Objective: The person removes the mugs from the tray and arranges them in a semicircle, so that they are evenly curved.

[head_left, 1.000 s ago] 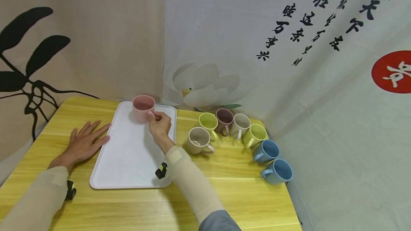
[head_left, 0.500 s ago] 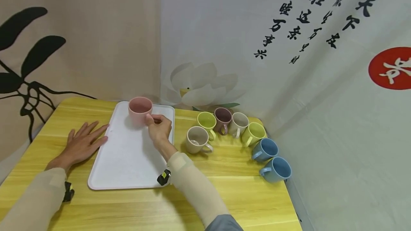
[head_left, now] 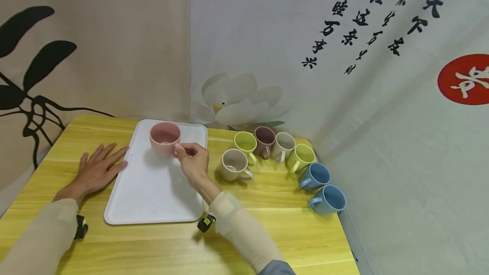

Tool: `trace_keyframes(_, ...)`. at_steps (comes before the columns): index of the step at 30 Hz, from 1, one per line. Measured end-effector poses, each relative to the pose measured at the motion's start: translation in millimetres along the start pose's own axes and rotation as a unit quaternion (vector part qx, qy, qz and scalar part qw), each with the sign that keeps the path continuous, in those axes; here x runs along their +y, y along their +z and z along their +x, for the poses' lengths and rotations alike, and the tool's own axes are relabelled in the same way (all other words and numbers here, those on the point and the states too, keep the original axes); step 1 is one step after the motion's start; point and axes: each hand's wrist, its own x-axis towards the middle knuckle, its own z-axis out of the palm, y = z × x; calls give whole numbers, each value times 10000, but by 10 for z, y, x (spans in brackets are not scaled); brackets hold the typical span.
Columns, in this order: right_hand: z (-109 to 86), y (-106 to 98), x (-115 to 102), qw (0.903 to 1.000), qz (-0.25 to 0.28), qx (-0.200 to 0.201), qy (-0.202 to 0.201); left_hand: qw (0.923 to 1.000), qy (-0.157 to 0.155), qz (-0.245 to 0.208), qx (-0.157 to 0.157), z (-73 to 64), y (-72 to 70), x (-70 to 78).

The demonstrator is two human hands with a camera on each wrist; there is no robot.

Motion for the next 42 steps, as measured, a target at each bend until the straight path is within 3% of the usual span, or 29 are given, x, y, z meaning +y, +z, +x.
trace_keyframes(11, -190, -423, -78, 9944, 629, -840, 138, 10000, 30, -3, 22, -14, -5, 10)
trace_keyframes(24, -423, -997, -64, 9853, 886, -1446, 204, 9999, 125, 6, 99, -19, -4, 14)
trace_keyframes(30, -510, -1257, -20, 9826, 694, -1712, 180, 9998, 137, -10, 134, -22, -16, 34)
trace_keyframes(36, -561, -1495, 32, 9861, -132, -1645, -214, 9998, 161, 22, 137, -29, -24, 55)
trace_keyframes(42, -575, -1734, 121, 9799, -163, -1928, -479, 9999, 79, 24, 56, -18, -22, 41)
